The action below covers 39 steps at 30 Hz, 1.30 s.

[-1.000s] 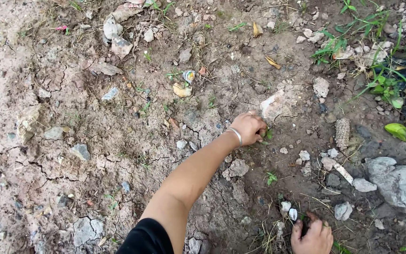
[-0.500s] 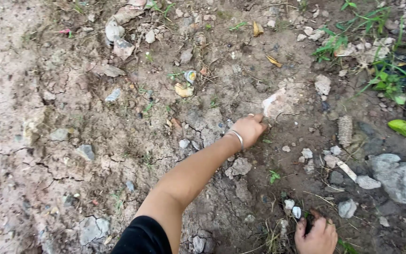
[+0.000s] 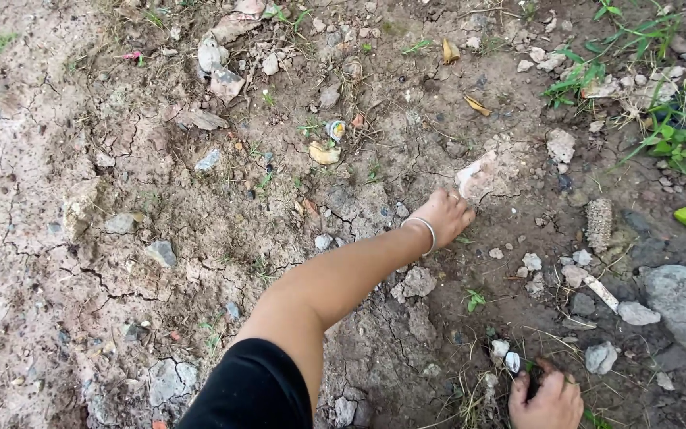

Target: Manually pulling weeds and grass from the soil in a garden area.

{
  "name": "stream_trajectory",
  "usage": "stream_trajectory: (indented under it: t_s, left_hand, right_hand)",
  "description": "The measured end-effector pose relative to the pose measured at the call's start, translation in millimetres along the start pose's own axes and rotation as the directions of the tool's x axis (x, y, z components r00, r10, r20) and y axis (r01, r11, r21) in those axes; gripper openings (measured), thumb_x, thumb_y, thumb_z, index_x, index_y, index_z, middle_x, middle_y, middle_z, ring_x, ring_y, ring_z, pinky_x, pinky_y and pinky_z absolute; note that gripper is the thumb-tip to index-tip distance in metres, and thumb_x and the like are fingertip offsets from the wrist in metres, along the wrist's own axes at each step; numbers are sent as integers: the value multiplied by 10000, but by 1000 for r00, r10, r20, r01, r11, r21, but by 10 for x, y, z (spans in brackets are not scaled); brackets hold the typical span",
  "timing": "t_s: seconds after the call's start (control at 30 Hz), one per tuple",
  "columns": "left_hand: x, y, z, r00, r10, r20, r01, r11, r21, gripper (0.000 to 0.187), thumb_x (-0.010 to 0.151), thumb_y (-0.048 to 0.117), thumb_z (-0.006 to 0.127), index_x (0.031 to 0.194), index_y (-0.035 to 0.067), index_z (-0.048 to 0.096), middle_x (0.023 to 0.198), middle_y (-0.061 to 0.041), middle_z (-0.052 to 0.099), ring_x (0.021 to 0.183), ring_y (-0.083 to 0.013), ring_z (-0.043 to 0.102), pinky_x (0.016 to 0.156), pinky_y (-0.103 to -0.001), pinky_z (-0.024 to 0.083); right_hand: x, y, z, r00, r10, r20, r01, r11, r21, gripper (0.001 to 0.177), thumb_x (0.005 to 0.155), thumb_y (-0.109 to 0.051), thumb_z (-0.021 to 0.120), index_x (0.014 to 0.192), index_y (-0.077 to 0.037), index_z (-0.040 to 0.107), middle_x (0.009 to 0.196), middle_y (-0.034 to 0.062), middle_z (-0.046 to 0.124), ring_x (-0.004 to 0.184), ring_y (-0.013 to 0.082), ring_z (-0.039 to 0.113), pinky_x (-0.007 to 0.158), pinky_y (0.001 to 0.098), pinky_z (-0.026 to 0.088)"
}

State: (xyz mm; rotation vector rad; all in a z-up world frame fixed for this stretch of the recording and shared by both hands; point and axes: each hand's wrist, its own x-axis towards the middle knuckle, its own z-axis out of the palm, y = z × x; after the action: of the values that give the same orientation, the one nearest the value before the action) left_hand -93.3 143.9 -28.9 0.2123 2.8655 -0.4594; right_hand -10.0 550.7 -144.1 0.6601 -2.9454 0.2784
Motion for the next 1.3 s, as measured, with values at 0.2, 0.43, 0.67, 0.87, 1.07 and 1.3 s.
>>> stream_trajectory:
  t_s: [0.2, 0.43, 0.67, 0.87, 1.07, 1.3]
  left_hand:
    - [233, 509, 90, 951, -273, 148, 174, 862, 477, 290, 859, 75, 530, 1125, -18, 596, 917, -194, 585, 670, -250, 450, 530, -409, 359]
    - [326, 441, 53, 860, -187, 475, 125, 979, 158, 204, 866, 79, 557, 683, 163, 588, 617, -1, 417, 595, -177, 241, 484, -347, 220]
    - [15, 73, -153, 923, -82, 375, 168, 964, -204, 261, 959, 271, 566, 1014, 146, 788, 1016, -65, 771, 882, -240, 702, 794, -391, 542]
    - [-92, 82, -144, 940, -146, 310, 258, 897, -359, 298, 923, 266, 533, 943, 118, 791, 1008, -92, 773, 933, -303, 714, 808, -438, 548]
    - [-165, 136, -70, 930, -199, 309, 318, 857, -405, 371, 977, 321, 482, 953, 97, 777, 1009, -134, 767, 914, -332, 719, 792, -447, 553]
    - [-298, 184, -362, 884, -267, 384, 432, 780, -453, 394, 1027, 303, 436, 857, 116, 738, 840, -79, 735, 782, -257, 677, 765, -393, 546]
  right_hand:
    - [107, -59, -153, 993, -100, -70, 107, 989, 102, 401, 882, -275, 662, 1216, -53, 664, 917, 124, 600, 878, 339, 614, 834, 448, 506]
    - [129, -118, -279, 998, -46, 46, 43, 996, 81, 403, 922, -292, 607, 1260, -74, 584, 936, 88, 599, 926, 297, 614, 924, 432, 485]
    - [156, -143, -307, 992, -35, 118, 23, 995, 98, 337, 958, -298, 559, 1173, -39, 567, 926, 95, 584, 892, 281, 588, 933, 421, 482]
    - [254, -211, -583, 991, 49, 123, -95, 910, 402, 332, 941, -187, 600, 1182, 35, 544, 897, 121, 584, 784, 277, 568, 786, 401, 476]
    - [367, -237, -1055, 971, 190, 146, -238, 700, 674, 281, 985, 12, 580, 1244, 57, 482, 919, 139, 607, 622, 203, 570, 515, 306, 500]
    - [581, -363, -1305, 997, -44, 70, -22, 673, 739, 88, 934, 14, 628, 1019, -1, 607, 633, 12, 608, 403, 64, 456, 305, 189, 360]
